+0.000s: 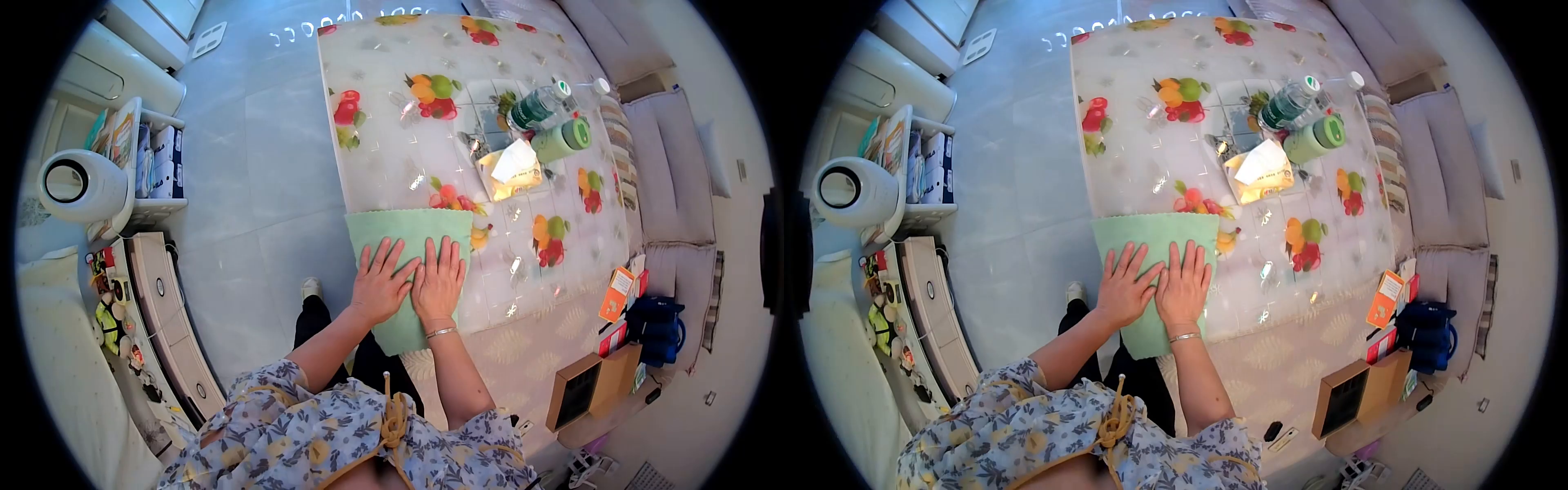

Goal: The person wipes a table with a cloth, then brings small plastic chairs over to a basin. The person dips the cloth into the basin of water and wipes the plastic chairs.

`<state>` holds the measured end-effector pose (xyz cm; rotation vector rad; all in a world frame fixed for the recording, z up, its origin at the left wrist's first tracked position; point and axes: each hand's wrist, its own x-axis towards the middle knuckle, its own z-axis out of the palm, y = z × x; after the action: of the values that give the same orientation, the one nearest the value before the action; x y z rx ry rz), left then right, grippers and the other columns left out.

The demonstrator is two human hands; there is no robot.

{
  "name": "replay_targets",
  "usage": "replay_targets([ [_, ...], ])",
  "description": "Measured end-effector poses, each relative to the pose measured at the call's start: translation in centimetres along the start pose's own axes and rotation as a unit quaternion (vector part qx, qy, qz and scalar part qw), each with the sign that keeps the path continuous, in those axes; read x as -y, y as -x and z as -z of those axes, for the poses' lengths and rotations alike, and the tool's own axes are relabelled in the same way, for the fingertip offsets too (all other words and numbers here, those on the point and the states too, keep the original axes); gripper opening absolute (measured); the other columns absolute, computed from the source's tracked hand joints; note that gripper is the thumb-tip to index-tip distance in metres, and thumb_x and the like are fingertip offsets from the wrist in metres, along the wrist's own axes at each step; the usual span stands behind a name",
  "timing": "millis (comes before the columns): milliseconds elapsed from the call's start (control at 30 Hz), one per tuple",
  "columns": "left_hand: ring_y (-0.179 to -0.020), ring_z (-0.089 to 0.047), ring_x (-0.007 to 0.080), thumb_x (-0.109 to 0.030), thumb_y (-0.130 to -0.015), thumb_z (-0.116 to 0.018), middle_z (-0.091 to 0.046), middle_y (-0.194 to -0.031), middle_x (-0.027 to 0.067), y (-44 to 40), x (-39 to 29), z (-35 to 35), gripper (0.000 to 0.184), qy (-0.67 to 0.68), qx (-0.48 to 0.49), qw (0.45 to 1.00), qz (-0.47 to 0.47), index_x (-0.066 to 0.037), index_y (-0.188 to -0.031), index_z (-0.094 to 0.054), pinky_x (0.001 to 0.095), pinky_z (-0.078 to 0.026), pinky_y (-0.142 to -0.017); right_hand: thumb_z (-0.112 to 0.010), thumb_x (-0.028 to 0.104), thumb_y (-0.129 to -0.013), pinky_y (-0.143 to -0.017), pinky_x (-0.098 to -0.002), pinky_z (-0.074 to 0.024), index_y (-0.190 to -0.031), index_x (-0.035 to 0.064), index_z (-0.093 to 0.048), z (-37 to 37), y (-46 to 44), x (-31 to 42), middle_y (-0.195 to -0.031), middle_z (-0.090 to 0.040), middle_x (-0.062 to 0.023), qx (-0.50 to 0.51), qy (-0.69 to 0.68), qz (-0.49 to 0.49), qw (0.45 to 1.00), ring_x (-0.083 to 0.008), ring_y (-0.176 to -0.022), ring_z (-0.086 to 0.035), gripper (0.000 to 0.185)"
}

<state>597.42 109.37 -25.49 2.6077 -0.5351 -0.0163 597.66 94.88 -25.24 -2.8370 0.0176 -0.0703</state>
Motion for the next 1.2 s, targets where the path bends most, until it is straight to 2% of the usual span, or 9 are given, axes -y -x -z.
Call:
replay_targets([
  [100, -0.145, -0.023, 0.0320, -0.030, -0.085, -0.063, -0.035, -0.153, 0.0107, -1.5, 1.0, 0.2, 0.052, -0.007, 0.007, 1.000, 0.005, -0.027, -0.136, -0.054, 0.0596, -0.014, -0.115, -0.051, 0.028, -0.095, -0.114, -0.0522, -0.0219, -0.143, 0.0157, -0.045, -0.4, -1.8, 0.4, -0.153, -0.034, -0.0137, 0.005, 0.009, 0.004, 1.000, -0.0336, -0.143, -0.028, 0.050],
  [167, -0.144, -0.027, 0.0291, -0.032, -0.085, -0.063, -0.038, -0.151, 0.0091, -2.6, 1.8, 0.7, 0.049, -0.030, -0.017, 0.999, 0.009, -0.028, -0.134, -0.057, 0.0557, -0.014, -0.116, -0.051, 0.027, -0.095, -0.114, -0.0521, -0.0217, -0.143, 0.0159, -0.045, -0.6, -3.5, 0.8, -0.153, -0.034, -0.0135, -0.001, 0.003, 0.011, 1.000, -0.0335, -0.143, -0.028, 0.050],
  [367, -0.144, -0.027, 0.0288, -0.032, -0.087, -0.061, -0.038, -0.151, 0.0086, -7.3, 5.3, 2.5, 0.047, -0.034, -0.036, 0.999, 0.018, -0.028, -0.134, -0.057, 0.0564, -0.017, -0.115, -0.051, 0.027, -0.095, -0.114, -0.0520, -0.0227, -0.142, 0.0160, -0.047, -1.8, -9.6, 2.6, -0.152, -0.036, -0.0132, -0.017, 0.003, 0.036, 0.999, -0.0328, -0.142, -0.029, 0.049],
  [500, -0.143, -0.030, 0.0318, -0.027, -0.086, -0.061, -0.040, -0.151, 0.0105, -10.8, 7.8, 3.2, 0.047, -0.027, -0.052, 0.998, 0.026, -0.026, -0.133, -0.058, 0.0558, -0.019, -0.115, -0.051, 0.027, -0.095, -0.114, -0.0507, -0.0235, -0.141, 0.0151, -0.048, -2.6, -14.0, 3.7, -0.151, -0.038, -0.0139, -0.043, 0.002, 0.054, 0.998, -0.0326, -0.141, -0.031, 0.048],
  [767, -0.144, -0.029, 0.0315, -0.027, -0.087, -0.061, -0.038, -0.152, 0.0094, -19.4, 15.6, 4.4, 0.048, -0.056, -0.105, 0.993, 0.021, -0.027, -0.135, -0.057, 0.0559, -0.019, -0.115, -0.048, 0.027, -0.097, -0.114, -0.0488, -0.0239, -0.142, 0.0142, -0.047, -5.1, -25.5, 6.8, -0.150, -0.039, -0.0129, -0.066, -0.016, 0.074, 0.995, -0.0311, -0.141, -0.032, 0.047],
  [933, -0.143, -0.031, 0.0302, -0.030, -0.088, -0.061, -0.038, -0.152, 0.0087, -25.5, 20.5, 6.4, 0.047, -0.072, -0.104, 0.992, 0.018, -0.028, -0.135, -0.056, 0.0551, -0.021, -0.115, -0.049, 0.028, -0.096, -0.115, -0.0473, -0.0239, -0.141, 0.0163, -0.049, -6.6, -33.2, 9.1, -0.150, -0.039, -0.0116, -0.087, -0.001, 0.077, 0.993, -0.0303, -0.141, -0.032, 0.047],
  [1200, -0.142, -0.031, 0.0301, -0.032, -0.088, -0.062, -0.039, -0.151, 0.0086, -34.6, 27.7, 9.8, 0.048, -0.053, -0.091, 0.994, -0.004, -0.029, -0.135, -0.056, 0.0552, -0.023, -0.114, -0.047, 0.030, -0.097, -0.117, -0.0464, -0.0210, -0.142, 0.0175, -0.048, -7.9, -43.7, 12.8, -0.152, -0.038, -0.0100, -0.067, 0.017, 0.048, 0.996, -0.0286, -0.142, -0.030, 0.047],
])
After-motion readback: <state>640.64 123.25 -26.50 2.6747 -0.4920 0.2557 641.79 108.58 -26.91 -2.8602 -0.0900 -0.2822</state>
